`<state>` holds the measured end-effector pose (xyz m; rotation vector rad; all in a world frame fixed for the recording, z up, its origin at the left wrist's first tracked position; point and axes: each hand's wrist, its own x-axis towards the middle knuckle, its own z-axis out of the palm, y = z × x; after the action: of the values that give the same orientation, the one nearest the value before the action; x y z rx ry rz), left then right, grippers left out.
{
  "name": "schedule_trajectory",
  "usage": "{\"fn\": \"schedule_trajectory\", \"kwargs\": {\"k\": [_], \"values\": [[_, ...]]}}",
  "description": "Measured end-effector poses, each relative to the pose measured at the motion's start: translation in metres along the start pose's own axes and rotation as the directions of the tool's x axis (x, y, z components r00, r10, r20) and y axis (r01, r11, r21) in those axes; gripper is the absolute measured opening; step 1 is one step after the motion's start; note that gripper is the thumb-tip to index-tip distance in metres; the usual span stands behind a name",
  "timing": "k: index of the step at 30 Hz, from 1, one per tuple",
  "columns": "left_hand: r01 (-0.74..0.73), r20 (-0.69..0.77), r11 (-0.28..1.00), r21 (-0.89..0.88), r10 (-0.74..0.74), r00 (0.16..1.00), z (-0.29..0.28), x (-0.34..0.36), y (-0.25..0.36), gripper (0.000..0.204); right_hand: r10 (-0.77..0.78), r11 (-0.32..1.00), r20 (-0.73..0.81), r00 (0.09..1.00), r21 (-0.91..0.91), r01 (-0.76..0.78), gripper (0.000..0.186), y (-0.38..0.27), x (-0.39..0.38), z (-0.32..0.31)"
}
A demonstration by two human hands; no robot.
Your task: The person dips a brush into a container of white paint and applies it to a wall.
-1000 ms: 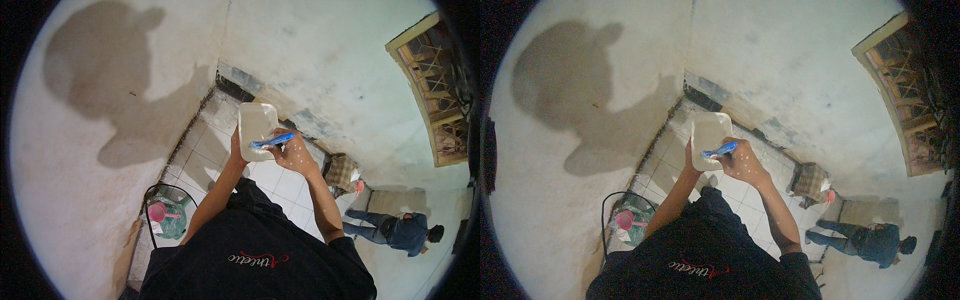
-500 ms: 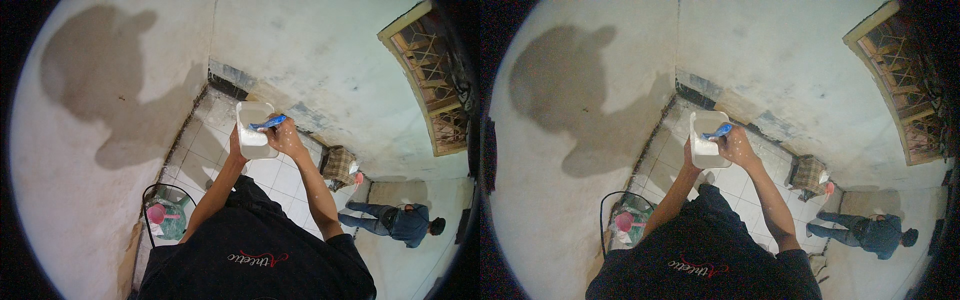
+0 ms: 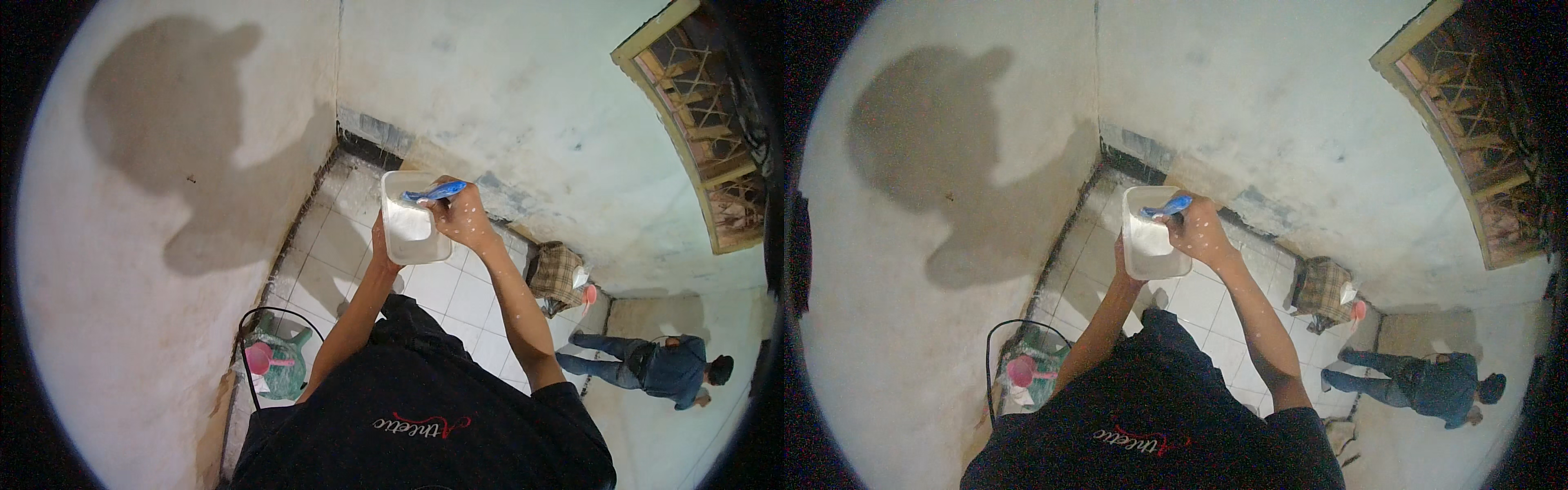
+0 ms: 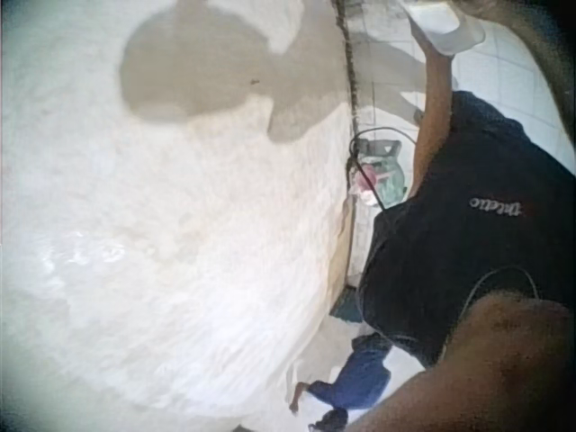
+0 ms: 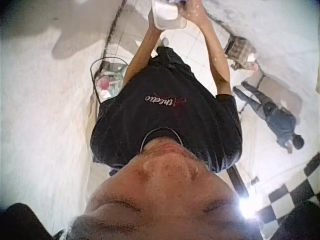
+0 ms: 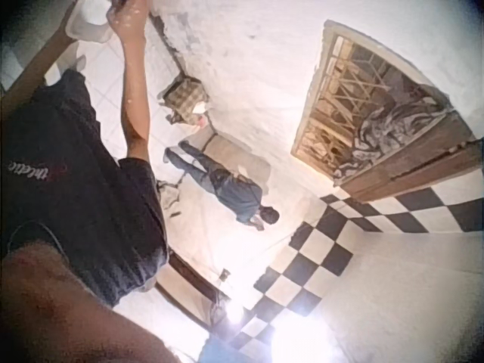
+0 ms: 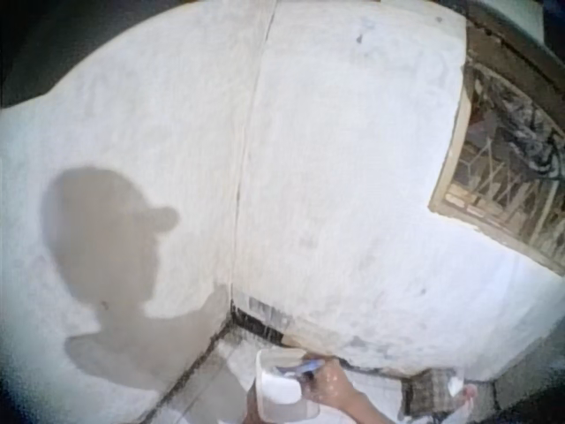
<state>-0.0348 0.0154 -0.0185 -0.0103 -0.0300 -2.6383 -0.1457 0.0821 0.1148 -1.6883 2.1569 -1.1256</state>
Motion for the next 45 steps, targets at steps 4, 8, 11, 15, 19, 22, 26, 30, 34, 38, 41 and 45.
{"fn": "schedule_trajectory", "kwargs": {"k": [4,8,11,15,19,22,26,30,34,38,41,45], "values": [[-0.011,-0.036,0.999,0.035,0.012,0.999,0.007,0.021,-0.007,0.047,-0.161,0.986,-0.053,0.986,-0.057,0.158,0.010,0.014,0.019,-0.014],[-0.260,0.161,0.363,0.895,0.282,0.946,0.019,0.028,-0.020,0.046,-0.216,0.970,-0.035,0.976,-0.122,0.211,0.009,0.040,0.016,-0.017],[-0.197,0.163,0.057,0.979,0.370,0.915,0.002,0.038,-0.026,0.035,-0.141,0.985,-0.005,0.990,-0.103,0.139,0.009,0.041,0.010,-0.017],[0.021,0.053,0.999,-0.046,-0.019,0.998,-0.006,0.054,-0.031,0.048,-0.098,0.993,0.036,0.994,-0.066,0.101,0.010,0.049,-0.002,-0.029],[-0.090,0.051,0.895,0.437,0.075,0.996,0.005,0.066,-0.046,0.051,0.030,1.000,0.073,0.997,0.001,-0.030,0.012,0.043,-0.011,-0.063],[-0.019,0.101,0.963,0.269,-0.008,0.995,0.007,0.079,-0.058,0.051,0.046,0.999,0.094,0.994,0.024,-0.048,0.011,0.044,-0.017,-0.079],[0.082,0.015,0.995,0.059,-0.083,0.996,-0.007,0.101,-0.079,0.049,-0.091,0.995,0.029,0.995,0.036,0.090,0.008,0.067,-0.020,-0.088],[-0.064,0.030,0.840,0.539,0.057,0.998,-0.008,0.107,-0.098,0.047,-0.004,0.999,-0.001,1.000,-0.046,0.004,0.006,0.102,-0.021,-0.091],[-0.178,0.117,0.679,0.712,0.135,0.984,-0.007,0.115,-0.116,0.040,-0.067,0.994,-0.079,0.995,-0.088,0.060,0.008,0.122,-0.014,-0.092],[-0.179,0.113,0.430,0.885,0.175,0.978,-0.006,0.121,-0.127,0.036,-0.014,0.994,-0.095,0.995,-0.108,0.004,0.011,0.147,-0.015,-0.094],[0.120,-0.112,0.983,0.137,-0.106,0.988,-0.025,0.134,-0.124,0.041,0.030,0.990,-0.065,0.997,-0.136,-0.039,0.015,0.151,-0.010,-0.097],[0.180,-0.094,0.975,0.133,-0.169,0.981,-0.022,0.147,-0.126,0.047,0.020,0.986,-0.159,0.987,-0.158,-0.046,0.011,0.152,0.000,-0.108]]}}
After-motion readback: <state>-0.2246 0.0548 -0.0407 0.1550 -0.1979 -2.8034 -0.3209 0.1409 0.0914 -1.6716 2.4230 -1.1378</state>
